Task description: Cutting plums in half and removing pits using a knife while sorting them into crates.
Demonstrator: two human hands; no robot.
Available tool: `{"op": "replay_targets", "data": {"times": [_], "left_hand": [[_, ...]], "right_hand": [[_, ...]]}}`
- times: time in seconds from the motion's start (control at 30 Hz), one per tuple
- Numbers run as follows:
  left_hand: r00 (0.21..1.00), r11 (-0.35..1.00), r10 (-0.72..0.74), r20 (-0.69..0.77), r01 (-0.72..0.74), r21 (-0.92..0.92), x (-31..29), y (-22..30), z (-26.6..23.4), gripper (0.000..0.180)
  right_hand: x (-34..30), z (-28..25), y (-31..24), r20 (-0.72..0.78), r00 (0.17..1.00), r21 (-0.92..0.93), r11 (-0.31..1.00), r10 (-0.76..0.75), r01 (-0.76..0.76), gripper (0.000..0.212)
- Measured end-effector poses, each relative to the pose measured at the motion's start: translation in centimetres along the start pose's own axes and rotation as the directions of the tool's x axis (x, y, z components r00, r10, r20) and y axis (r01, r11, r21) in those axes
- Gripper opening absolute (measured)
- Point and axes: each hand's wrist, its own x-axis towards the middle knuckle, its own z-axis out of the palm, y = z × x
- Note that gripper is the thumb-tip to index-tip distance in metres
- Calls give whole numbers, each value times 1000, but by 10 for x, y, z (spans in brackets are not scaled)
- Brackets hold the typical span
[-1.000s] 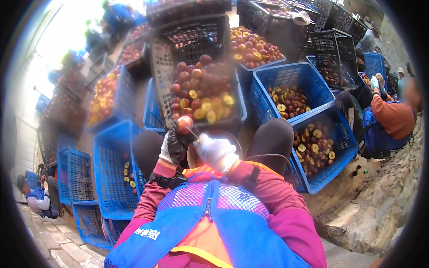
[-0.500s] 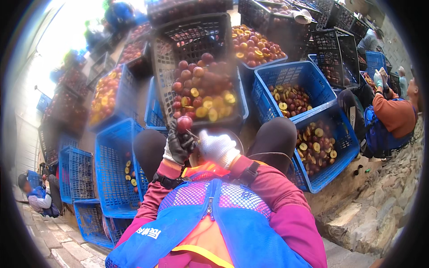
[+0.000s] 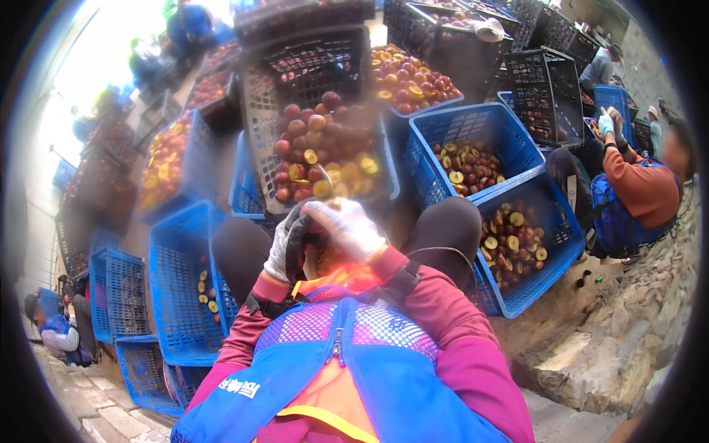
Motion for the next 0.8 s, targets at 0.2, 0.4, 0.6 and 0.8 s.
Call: {"op": "replay_targets", "data": {"times": [0.2, 0.4, 0.6, 0.8], "left_hand": [[992, 1000, 8, -128, -6, 17, 4, -75, -21, 67], [977, 968, -203, -71, 189, -166, 3, -60, -16, 66], [740, 584, 611, 282, -662, 470, 32, -64, -32, 31], [951, 996, 83, 297, -66, -67, 11, -45, -41, 20]], "right_hand": [[0, 46, 0, -212, 920, 361, 901, 330, -241, 44], [2, 60, 14, -370, 926, -164, 976, 75, -145, 43], [10, 63, 16, -273, 961, -397, 914, -29, -86, 41], [23, 59, 0, -48, 992, -470, 879, -116, 80, 41]]}}
